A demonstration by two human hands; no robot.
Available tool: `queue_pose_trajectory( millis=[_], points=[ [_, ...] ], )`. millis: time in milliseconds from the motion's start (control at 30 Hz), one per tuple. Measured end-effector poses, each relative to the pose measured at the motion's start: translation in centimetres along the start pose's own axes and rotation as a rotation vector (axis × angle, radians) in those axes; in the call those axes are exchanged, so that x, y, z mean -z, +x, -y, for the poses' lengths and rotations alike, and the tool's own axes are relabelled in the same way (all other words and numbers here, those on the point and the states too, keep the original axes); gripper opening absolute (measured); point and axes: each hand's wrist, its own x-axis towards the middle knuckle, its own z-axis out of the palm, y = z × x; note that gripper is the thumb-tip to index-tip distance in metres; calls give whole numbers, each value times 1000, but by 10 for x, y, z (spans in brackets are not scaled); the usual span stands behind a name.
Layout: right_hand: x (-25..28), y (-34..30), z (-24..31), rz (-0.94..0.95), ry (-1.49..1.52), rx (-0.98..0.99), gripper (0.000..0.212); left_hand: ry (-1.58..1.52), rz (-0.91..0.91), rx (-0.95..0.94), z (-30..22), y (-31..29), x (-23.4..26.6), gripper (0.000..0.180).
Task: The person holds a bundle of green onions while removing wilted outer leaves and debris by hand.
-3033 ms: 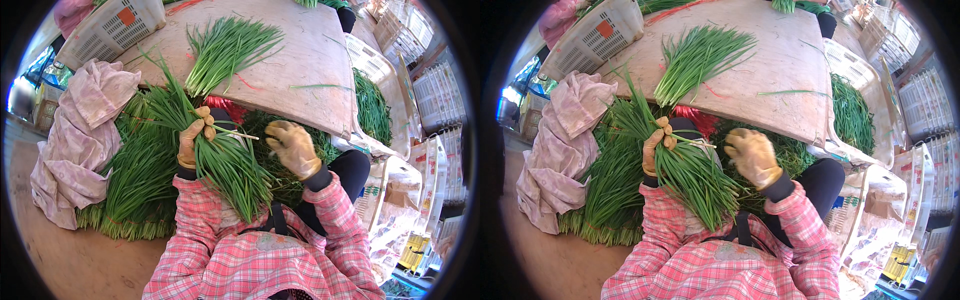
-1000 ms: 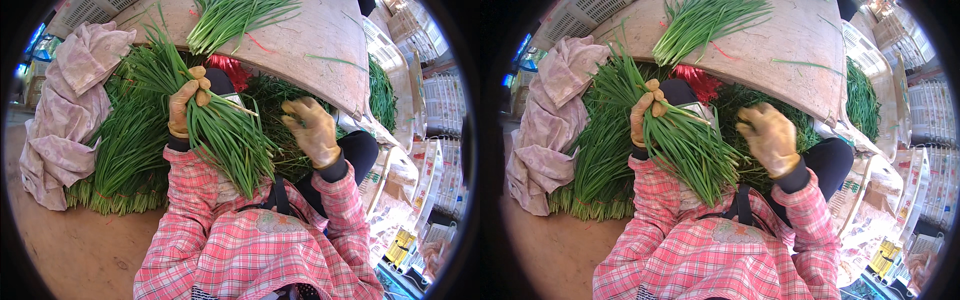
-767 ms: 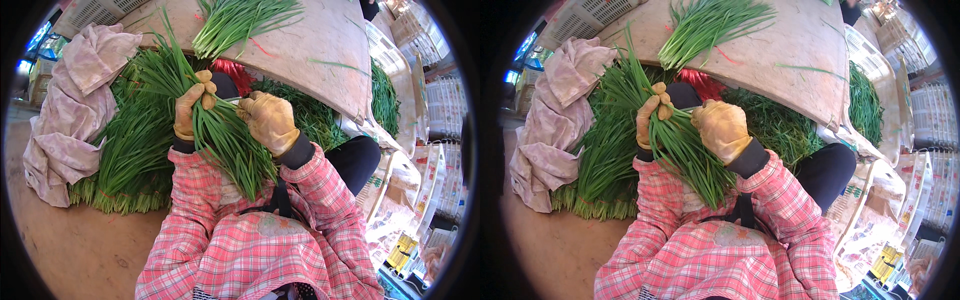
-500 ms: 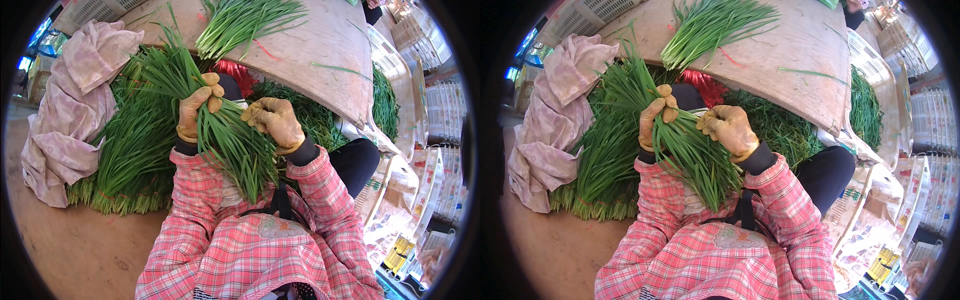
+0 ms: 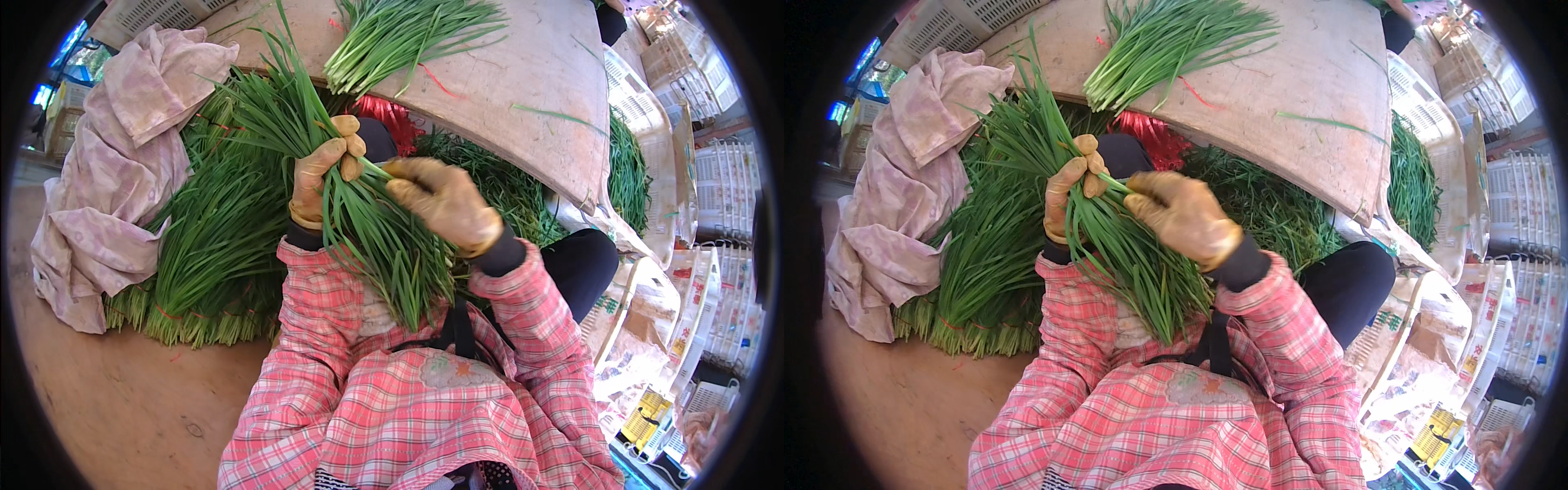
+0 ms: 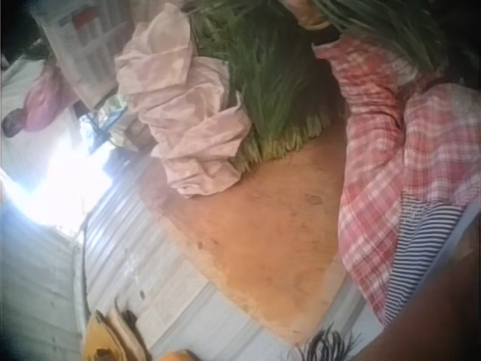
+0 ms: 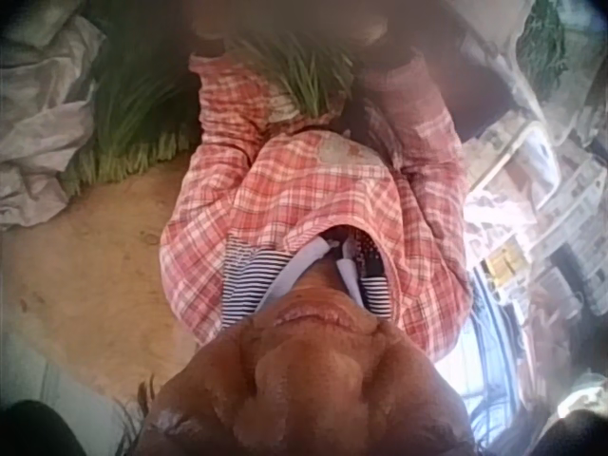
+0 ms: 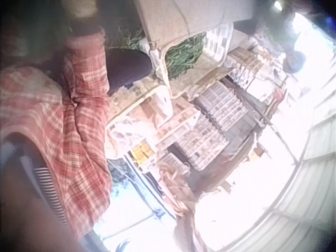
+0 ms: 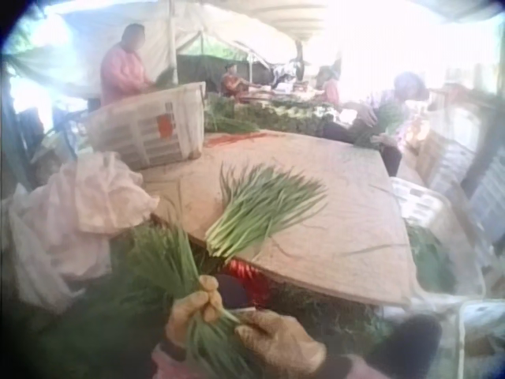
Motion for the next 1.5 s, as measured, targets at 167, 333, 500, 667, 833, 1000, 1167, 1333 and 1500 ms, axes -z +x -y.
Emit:
queue_pose_trajectory(
  millis=[167,333,500,667,833,1000,1167,1333,1500],
  points=[
    [-7,-5,16,-115,-871,233,11,84,-66,4,3,0,0,26],
    [36,-56,5,-143,-850,66,12,-116,-1,-20,-2,-2,-10,21],
    [46,-45,19,-279,-663,173,29,-54,-54,-14,-2,-8,-8,22],
    [0,0,26,-80,-906,257,29,17,-30,-11,-1,0,-7,25],
    [-1,15,10,-246,-325,206,15,62,-42,-89,-1,-4,-17,51],
    [28,38,42,-390,333,-45,17,-41,106,-151,-8,-3,-9,55],
    [30,91,33,-455,394,-55,18,-186,95,-152,-9,-5,-7,49],
    [28,165,-16,-278,116,-127,27,-217,101,-152,-13,-5,-1,39],
    [35,148,-50,-346,-526,-158,34,-289,187,-100,-15,-3,13,39]
  ],
)
